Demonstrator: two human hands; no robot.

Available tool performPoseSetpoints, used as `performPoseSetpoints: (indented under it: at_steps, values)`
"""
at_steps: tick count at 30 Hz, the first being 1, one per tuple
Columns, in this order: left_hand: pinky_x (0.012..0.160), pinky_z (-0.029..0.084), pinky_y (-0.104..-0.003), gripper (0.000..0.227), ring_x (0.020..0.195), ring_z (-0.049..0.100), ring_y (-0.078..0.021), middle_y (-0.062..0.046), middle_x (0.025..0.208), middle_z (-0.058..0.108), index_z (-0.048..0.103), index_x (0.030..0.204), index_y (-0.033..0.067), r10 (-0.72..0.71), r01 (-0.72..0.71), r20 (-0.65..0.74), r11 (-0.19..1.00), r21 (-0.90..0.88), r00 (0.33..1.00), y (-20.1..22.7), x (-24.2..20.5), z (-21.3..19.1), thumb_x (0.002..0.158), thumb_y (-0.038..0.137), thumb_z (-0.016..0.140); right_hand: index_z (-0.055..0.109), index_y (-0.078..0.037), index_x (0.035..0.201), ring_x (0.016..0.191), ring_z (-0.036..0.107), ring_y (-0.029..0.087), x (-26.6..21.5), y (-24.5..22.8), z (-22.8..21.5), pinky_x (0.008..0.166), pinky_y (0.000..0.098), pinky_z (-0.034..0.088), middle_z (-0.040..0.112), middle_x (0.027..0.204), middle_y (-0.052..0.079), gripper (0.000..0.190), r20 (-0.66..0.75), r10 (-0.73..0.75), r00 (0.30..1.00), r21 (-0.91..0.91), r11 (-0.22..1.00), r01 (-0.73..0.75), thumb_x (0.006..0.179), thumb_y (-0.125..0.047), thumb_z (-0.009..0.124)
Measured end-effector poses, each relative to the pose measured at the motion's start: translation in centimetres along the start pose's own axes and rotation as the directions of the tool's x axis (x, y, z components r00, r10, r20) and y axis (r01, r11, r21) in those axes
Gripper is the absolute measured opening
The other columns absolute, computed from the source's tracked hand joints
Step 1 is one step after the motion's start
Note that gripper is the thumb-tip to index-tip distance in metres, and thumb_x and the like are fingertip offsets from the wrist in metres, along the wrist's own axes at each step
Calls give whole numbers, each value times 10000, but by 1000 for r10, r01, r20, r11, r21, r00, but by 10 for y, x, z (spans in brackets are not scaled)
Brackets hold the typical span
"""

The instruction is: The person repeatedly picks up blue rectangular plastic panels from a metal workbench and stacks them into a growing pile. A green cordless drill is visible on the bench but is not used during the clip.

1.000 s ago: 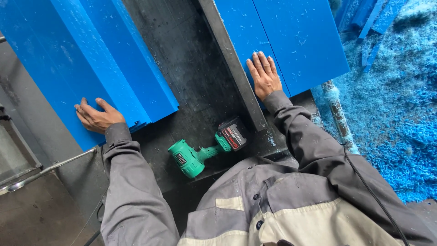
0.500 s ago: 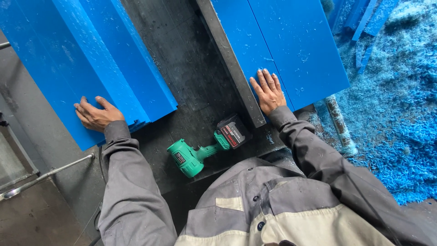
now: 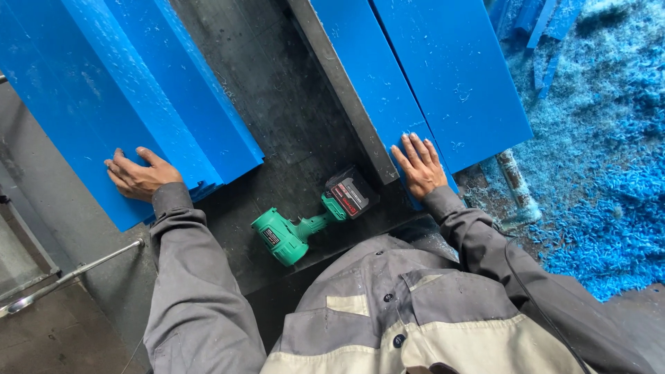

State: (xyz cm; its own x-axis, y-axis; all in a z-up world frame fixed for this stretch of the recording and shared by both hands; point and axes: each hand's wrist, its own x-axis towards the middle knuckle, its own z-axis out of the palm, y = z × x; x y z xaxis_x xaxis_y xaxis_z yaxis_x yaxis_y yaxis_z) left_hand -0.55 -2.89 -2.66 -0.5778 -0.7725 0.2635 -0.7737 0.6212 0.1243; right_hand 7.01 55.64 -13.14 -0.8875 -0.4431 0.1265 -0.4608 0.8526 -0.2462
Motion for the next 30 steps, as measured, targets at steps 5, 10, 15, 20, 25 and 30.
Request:
performPoseSetpoints:
  at_steps: [5,10,15,20,25,30]
  values:
    - [1183,267,-616,403,1453,329,-406,-237,1554,411,569,1405,143,11,-11,-11,1000,-1,1000,-3,0,3,1094,392,511,506,-155,1535,1547,318,283,-52,-4,-9,1254,523,162,424,1655,130,540,-12,28,1000,-32,999,-28,1010,-205,624]
    - [1167,284,-613,394,1436,361,-406,-242,1526,459,592,1382,135,43,-43,-53,999,3,998,-5,3,8,1073,370,530,451,-154,1551,1537,292,327,-127,-16,-2,1215,613,195,335,1677,160,641,-53,151,987,69,987,-147,1003,-447,609]
    - [1146,309,-606,383,1426,362,-422,-246,1515,468,590,1361,132,63,-63,-77,998,-6,995,-6,2,9,1071,377,536,368,-279,1631,1605,72,424,-139,-34,0,1077,844,175,53,1758,172,1073,118,412,904,-26,911,-412,707,-613,800]
    - [1148,309,-605,375,1420,374,-416,-250,1505,480,589,1362,138,67,-66,-77,998,19,995,-8,5,8,1074,370,524,259,-334,1683,1462,239,432,-101,-19,17,1000,626,282,-37,1744,203,1189,169,486,858,-63,874,-482,656,-541,823]
    - [1160,305,-608,359,1423,375,-413,-226,1511,491,593,1360,160,40,-39,-67,999,24,997,-5,3,7,1069,363,545,328,-291,1681,1283,409,405,-174,-10,0,929,535,280,10,1750,184,1084,79,404,912,-117,912,-393,744,-672,718]
    - [1152,306,-609,370,1423,362,-427,-258,1506,475,591,1361,131,68,-67,-71,998,20,995,-8,2,9,1067,352,558,293,-260,1664,1284,412,470,-229,-10,-6,942,579,320,46,1723,235,1251,325,554,766,-162,831,-532,582,-698,744]
